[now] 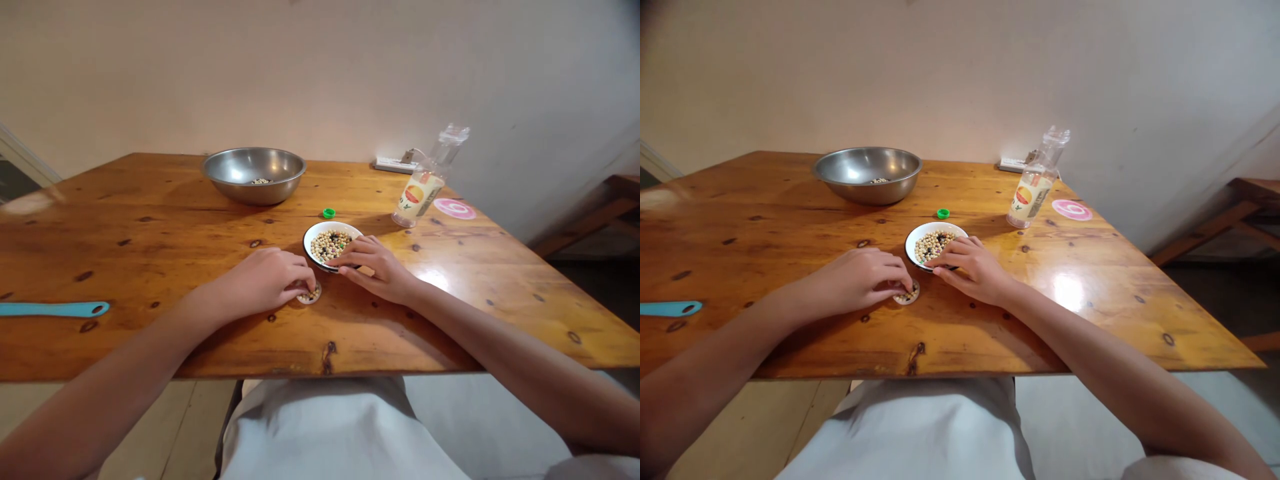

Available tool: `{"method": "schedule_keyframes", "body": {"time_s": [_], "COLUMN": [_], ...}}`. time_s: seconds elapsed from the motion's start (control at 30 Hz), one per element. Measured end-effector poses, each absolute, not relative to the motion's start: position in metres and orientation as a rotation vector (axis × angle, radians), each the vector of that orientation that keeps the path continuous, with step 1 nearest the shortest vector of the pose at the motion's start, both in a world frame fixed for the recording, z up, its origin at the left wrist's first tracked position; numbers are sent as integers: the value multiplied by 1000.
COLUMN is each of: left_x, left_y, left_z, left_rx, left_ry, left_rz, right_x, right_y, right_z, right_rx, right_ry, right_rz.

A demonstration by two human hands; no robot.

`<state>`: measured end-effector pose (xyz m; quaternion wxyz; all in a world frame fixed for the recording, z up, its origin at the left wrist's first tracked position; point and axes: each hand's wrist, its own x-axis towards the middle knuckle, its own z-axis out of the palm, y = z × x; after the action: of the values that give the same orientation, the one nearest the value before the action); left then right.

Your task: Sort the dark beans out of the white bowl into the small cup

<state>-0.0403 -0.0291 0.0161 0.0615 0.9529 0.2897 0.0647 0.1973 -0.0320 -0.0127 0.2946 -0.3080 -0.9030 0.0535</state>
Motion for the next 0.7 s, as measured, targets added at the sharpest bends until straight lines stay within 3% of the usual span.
{"method": "schedule_keyframes", "body": {"time_s": [0.7], "left_x": [-37], "left_y": [-37], "left_z": [16], "left_rx": [3211], "left_ry": [613], "left_rz": [274], "right_x": [197], "right_y": [-32], "right_z": [-12], "right_rx": [-829], "right_ry": [-2412], "right_rz": [146]}}
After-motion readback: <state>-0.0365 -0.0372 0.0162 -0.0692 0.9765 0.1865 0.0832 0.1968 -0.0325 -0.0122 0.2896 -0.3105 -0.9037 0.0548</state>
